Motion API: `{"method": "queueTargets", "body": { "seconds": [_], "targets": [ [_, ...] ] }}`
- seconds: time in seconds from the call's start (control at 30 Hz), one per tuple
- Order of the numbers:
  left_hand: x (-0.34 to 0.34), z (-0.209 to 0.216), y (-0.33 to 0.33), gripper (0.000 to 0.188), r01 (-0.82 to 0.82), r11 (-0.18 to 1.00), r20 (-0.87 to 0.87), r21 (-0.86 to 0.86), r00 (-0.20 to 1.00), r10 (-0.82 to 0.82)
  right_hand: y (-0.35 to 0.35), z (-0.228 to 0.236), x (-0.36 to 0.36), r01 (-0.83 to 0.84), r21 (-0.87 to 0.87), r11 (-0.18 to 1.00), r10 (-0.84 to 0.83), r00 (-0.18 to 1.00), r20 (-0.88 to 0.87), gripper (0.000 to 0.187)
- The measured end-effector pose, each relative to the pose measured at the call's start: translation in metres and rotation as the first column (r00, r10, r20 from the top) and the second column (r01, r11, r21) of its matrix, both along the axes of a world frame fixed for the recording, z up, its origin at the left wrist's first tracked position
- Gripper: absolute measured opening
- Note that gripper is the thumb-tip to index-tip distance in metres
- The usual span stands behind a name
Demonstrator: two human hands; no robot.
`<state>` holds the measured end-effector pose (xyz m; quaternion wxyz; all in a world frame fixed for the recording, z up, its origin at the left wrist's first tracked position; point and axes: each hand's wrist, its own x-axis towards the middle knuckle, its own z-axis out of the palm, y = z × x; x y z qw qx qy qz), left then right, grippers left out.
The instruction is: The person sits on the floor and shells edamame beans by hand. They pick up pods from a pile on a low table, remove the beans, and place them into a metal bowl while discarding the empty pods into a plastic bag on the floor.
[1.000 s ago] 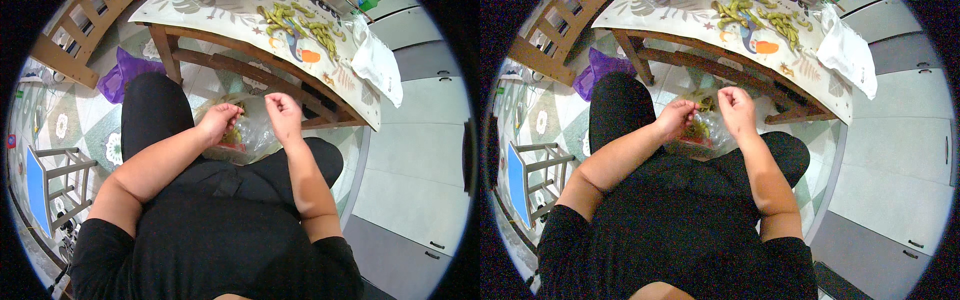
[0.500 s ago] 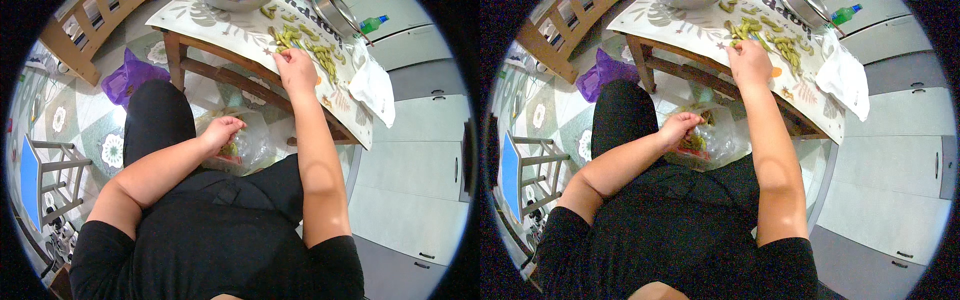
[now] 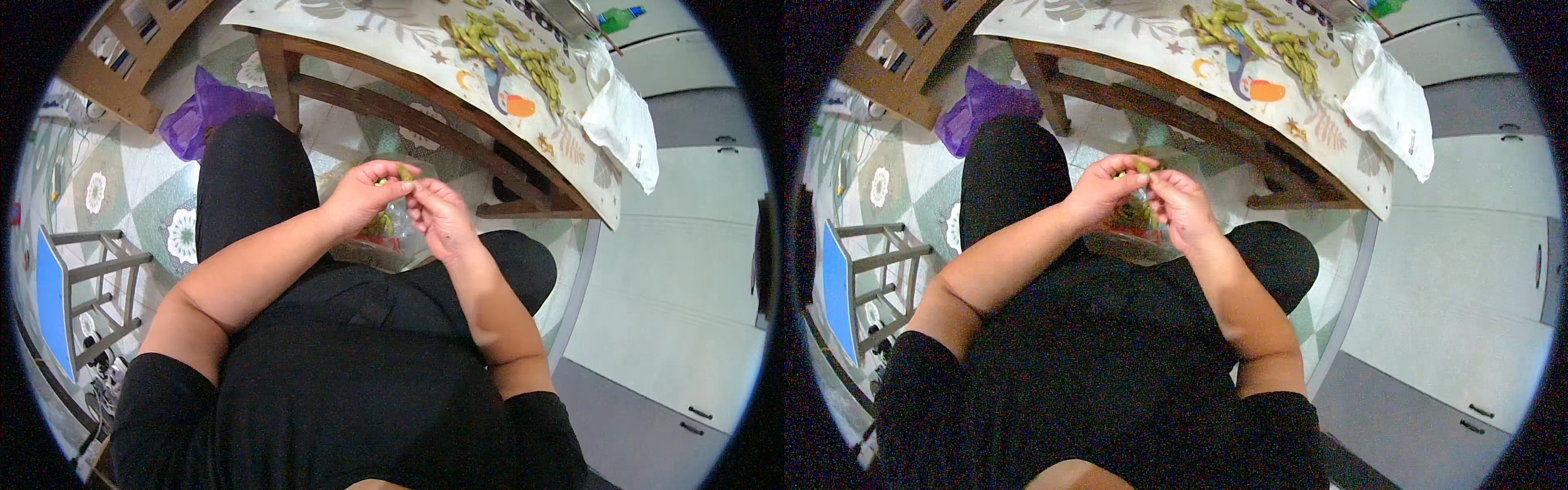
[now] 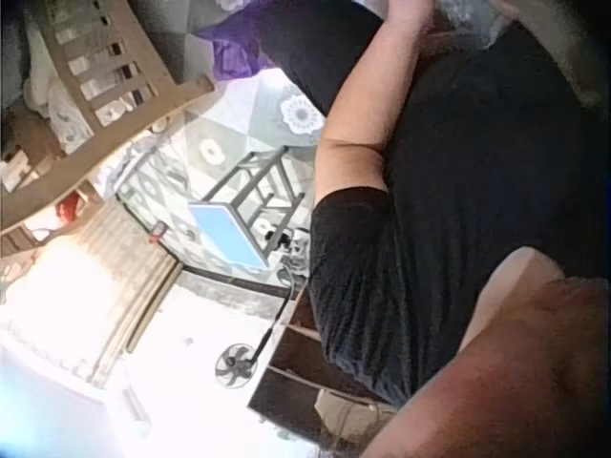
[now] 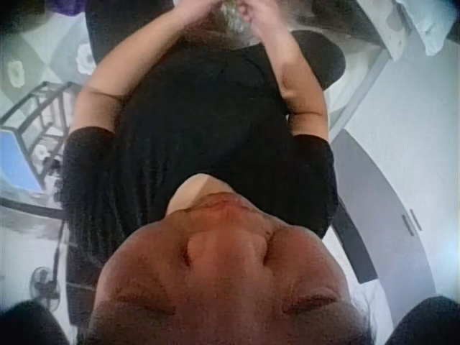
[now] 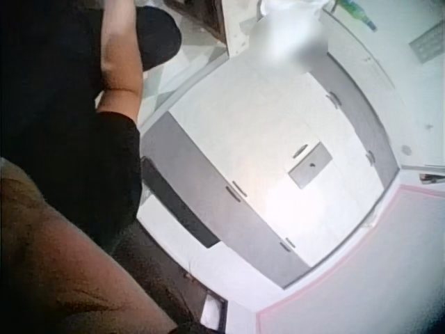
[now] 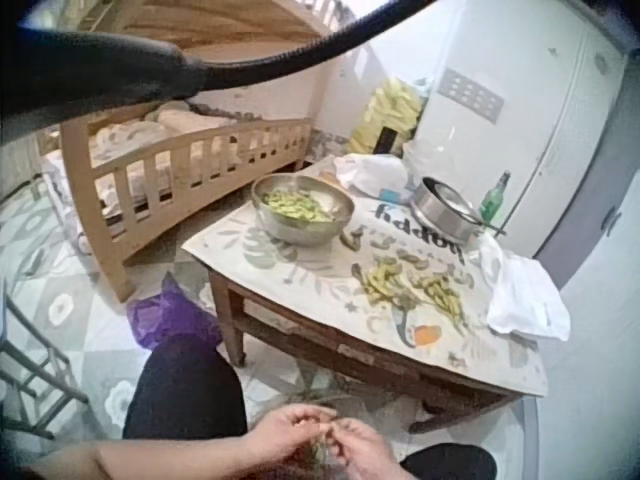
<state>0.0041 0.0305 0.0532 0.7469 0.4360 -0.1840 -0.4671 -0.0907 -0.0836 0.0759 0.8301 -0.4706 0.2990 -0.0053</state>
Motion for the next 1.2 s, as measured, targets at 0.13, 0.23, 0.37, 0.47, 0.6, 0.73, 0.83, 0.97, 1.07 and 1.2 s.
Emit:
{"method": "queueTargets", "body": {
  "seconds": [0.13, 0.23, 0.37, 0.47, 0.6, 0.73, 0.83, 0.97, 1.07, 1.2],
  "targets": [
    [-0.003, -0.012, -0.003, 0.010, -0.003, 0.999, -0.047, 0.046, 0.999, 0.005, -0.002, -0.007, -0.006, -0.076, 0.114, 0.991, 0.074, 0.997, 0.021, 0.011],
    [-0.001, -0.016, -0.002, 0.007, 0.106, 0.994, -0.060, 0.032, 0.993, -0.104, -0.007, -0.004, -0.009, -0.164, 0.210, 0.964, 0.153, 0.986, 0.067, 0.012],
    [-0.008, -0.013, -0.002, 0.009, 0.103, 0.995, -0.167, 0.003, 0.981, -0.101, -0.007, -0.020, -0.015, -0.176, 0.196, 0.965, 0.150, 0.979, 0.138, 0.013],
    [-0.007, -0.013, 0.000, 0.010, 0.085, 0.996, -0.143, 0.042, 0.987, -0.078, 0.001, -0.024, -0.015, -0.134, 0.253, 0.958, 0.093, 0.981, 0.169, 0.014],
    [-0.008, -0.020, -0.002, 0.011, 0.018, 0.999, -0.014, 0.046, 1.000, -0.017, 0.007, -0.031, -0.015, -0.131, 0.376, 0.917, 0.054, 0.976, 0.210, 0.016],
    [-0.005, -0.017, 0.001, 0.013, 0.017, 0.998, 0.237, 0.055, 0.971, -0.030, 0.010, -0.029, -0.013, -0.103, 0.444, 0.890, 0.022, 0.983, 0.184, 0.013],
    [-0.007, -0.010, 0.000, 0.013, -0.021, 0.993, 0.290, 0.119, 0.957, -0.015, 0.012, -0.028, -0.015, -0.106, 0.492, 0.864, 0.005, 0.979, 0.203, 0.014],
    [-0.005, -0.008, 0.000, 0.013, 0.049, 0.992, -0.023, 0.118, 0.999, -0.046, 0.014, -0.025, -0.013, -0.090, 0.439, 0.894, 0.001, 0.980, 0.199, 0.018],
    [-0.006, -0.004, -0.001, 0.013, 0.159, 0.987, -0.277, 0.003, 0.949, -0.152, 0.006, -0.029, -0.012, -0.041, 0.291, 0.956, -0.017, 0.981, 0.194, 0.020],
    [-0.005, -0.007, -0.001, 0.013, 0.036, 0.988, -0.048, 0.149, 0.998, -0.029, 0.007, -0.023, -0.013, -0.055, 0.048, 0.997, 0.049, 0.991, 0.123, 0.018]
  ]
}}
